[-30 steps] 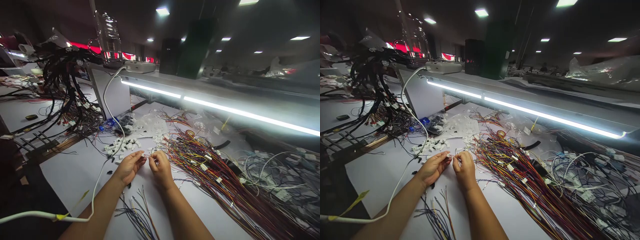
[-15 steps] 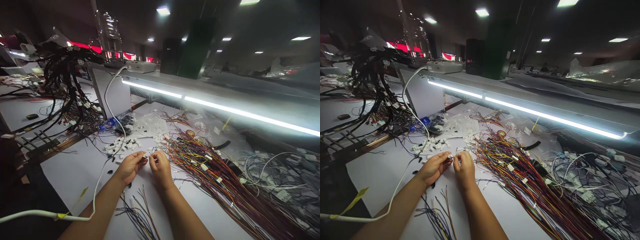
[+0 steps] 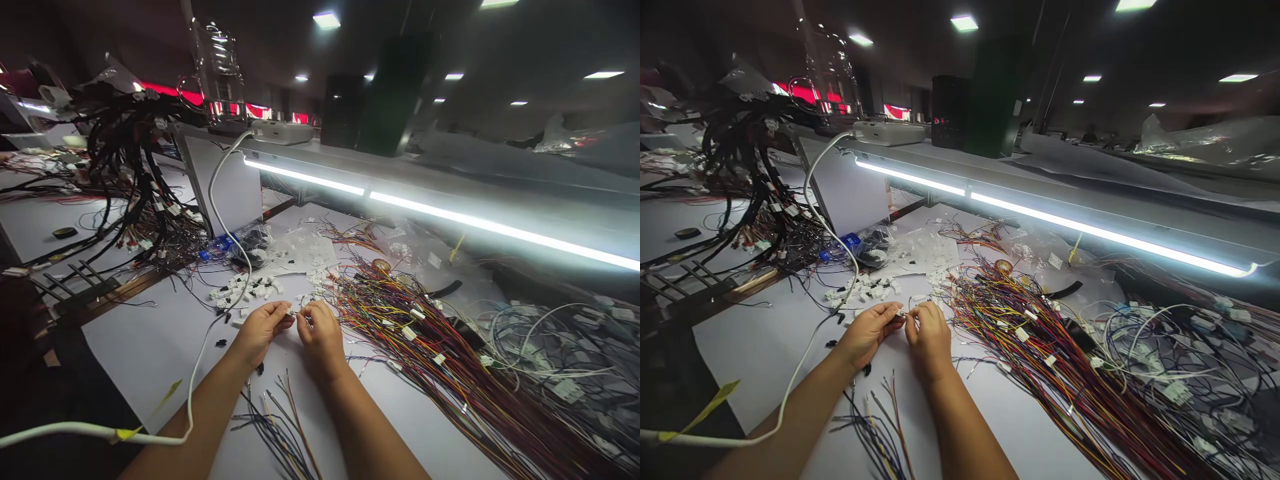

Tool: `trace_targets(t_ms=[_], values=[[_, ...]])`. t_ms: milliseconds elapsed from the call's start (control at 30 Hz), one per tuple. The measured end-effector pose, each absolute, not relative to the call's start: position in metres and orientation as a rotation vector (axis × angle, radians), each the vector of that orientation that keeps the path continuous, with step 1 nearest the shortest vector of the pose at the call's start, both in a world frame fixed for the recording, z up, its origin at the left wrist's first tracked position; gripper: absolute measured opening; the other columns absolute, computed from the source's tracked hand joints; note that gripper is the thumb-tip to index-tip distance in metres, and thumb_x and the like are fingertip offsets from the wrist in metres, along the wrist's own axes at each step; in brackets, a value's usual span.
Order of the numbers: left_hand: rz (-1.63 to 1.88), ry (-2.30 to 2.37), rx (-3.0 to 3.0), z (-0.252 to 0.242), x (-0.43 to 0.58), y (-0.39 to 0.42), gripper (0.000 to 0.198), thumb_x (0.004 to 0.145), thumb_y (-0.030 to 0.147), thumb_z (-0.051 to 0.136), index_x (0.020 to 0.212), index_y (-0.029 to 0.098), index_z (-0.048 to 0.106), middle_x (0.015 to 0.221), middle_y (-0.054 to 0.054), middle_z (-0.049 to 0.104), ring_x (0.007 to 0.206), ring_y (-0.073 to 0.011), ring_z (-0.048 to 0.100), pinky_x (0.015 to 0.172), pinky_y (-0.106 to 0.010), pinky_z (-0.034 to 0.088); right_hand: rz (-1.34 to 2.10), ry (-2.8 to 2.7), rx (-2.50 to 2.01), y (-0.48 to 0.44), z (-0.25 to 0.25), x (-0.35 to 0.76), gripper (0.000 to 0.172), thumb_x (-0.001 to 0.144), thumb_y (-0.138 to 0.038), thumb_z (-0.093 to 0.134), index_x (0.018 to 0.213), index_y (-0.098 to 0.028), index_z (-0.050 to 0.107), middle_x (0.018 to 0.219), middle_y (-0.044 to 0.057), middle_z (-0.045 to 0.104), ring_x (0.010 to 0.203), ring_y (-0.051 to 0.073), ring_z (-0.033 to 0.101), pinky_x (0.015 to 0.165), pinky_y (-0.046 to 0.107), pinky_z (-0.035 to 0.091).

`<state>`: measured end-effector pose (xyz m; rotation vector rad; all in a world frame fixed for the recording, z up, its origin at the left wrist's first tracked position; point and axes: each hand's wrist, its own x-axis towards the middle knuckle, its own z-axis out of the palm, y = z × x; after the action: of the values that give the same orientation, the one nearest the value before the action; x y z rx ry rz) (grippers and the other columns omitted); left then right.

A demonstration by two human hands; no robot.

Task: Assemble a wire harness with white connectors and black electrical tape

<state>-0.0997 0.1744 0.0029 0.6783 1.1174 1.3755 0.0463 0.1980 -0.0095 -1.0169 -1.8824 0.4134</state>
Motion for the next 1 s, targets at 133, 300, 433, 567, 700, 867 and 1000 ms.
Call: trace_targets(t_ms=[133, 300, 433, 567, 700, 867, 1000], values=[[1.380, 1.179, 0.758, 0.001, -0.101, 0.175, 0.027, 0.068, 0.035, 0.080, 0.084, 0.015, 0.073, 0.083, -0.003, 0.069, 0.074, -0.0134, 0.063, 0.076, -0.025, 0.049, 0.369, -1.900, -1.050, 0.197, -0.010, 0.045, 0.010, 0.086, -0.018, 0.052, 0.081, -0.021, 0.059, 0.086, 0.006, 0.060, 0.084, 0.019, 0.056, 0.075, 0.028, 0.043], [1.360, 1.185, 0.810, 0.004, -0.100, 0.172, 0.024, 0.067, 0.030, 0.080, 0.085, 0.016, 0.074, 0.084, -0.004, 0.071, 0.078, -0.0147, 0.063, 0.077, -0.024, 0.048, 0.375, -1.920, -1.040, 0.195, -0.009, 0.045, 0.010, 0.088, -0.019, 0.051, 0.083, -0.021, 0.060, 0.088, 0.006, 0.061, 0.085, 0.020, 0.055, 0.075, 0.029, 0.043], [1.350, 1.113, 0.744, 0.005, -0.099, 0.171, 0.025, 0.070, 0.035, 0.078, 0.084, 0.015, 0.073, 0.083, -0.004, 0.069, 0.078, -0.0143, 0.063, 0.078, -0.026, 0.050, 0.449, -1.898, -0.989, 0.197, -0.007, 0.047, 0.009, 0.087, -0.019, 0.051, 0.084, -0.021, 0.059, 0.086, 0.005, 0.062, 0.082, 0.018, 0.057, 0.074, 0.028, 0.045], [1.342, 1.081, 0.700, 0.005, -0.097, 0.171, 0.025, 0.069, 0.034, 0.079, 0.084, 0.015, 0.072, 0.082, -0.004, 0.067, 0.075, -0.0126, 0.062, 0.075, -0.024, 0.051, 0.493, -1.873, -0.980, 0.198, -0.008, 0.046, 0.010, 0.084, -0.017, 0.050, 0.078, -0.021, 0.057, 0.079, 0.003, 0.059, 0.075, 0.016, 0.056, 0.069, 0.027, 0.045], [1.321, 1.079, 0.741, 0.006, -0.092, 0.169, 0.026, 0.070, 0.036, 0.077, 0.080, 0.013, 0.071, 0.078, -0.004, 0.066, 0.073, -0.0133, 0.060, 0.075, -0.026, 0.051, 0.516, -1.859, -1.005, 0.197, -0.011, 0.043, 0.010, 0.083, -0.017, 0.051, 0.075, -0.021, 0.056, 0.076, 0.002, 0.058, 0.071, 0.016, 0.054, 0.065, 0.026, 0.044], [1.353, 1.209, 0.829, 0.006, -0.092, 0.171, 0.025, 0.068, 0.035, 0.078, 0.080, 0.014, 0.071, 0.079, -0.004, 0.068, 0.074, -0.0151, 0.061, 0.077, -0.027, 0.049, 0.526, -1.844, -0.977, 0.198, -0.008, 0.046, 0.013, 0.087, -0.021, 0.050, 0.084, -0.021, 0.062, 0.084, 0.005, 0.063, 0.081, 0.018, 0.058, 0.073, 0.028, 0.046], [1.415, 1.340, 0.881, 0.000, -0.100, 0.175, 0.026, 0.067, 0.032, 0.078, 0.088, 0.018, 0.072, 0.085, -0.003, 0.069, 0.071, -0.0141, 0.061, 0.074, -0.025, 0.047, 0.536, -1.879, -0.919, 0.195, -0.003, 0.050, 0.027, 0.094, -0.027, 0.043, 0.112, -0.022, 0.063, 0.095, 0.007, 0.068, 0.089, 0.019, 0.061, 0.079, 0.029, 0.045]])
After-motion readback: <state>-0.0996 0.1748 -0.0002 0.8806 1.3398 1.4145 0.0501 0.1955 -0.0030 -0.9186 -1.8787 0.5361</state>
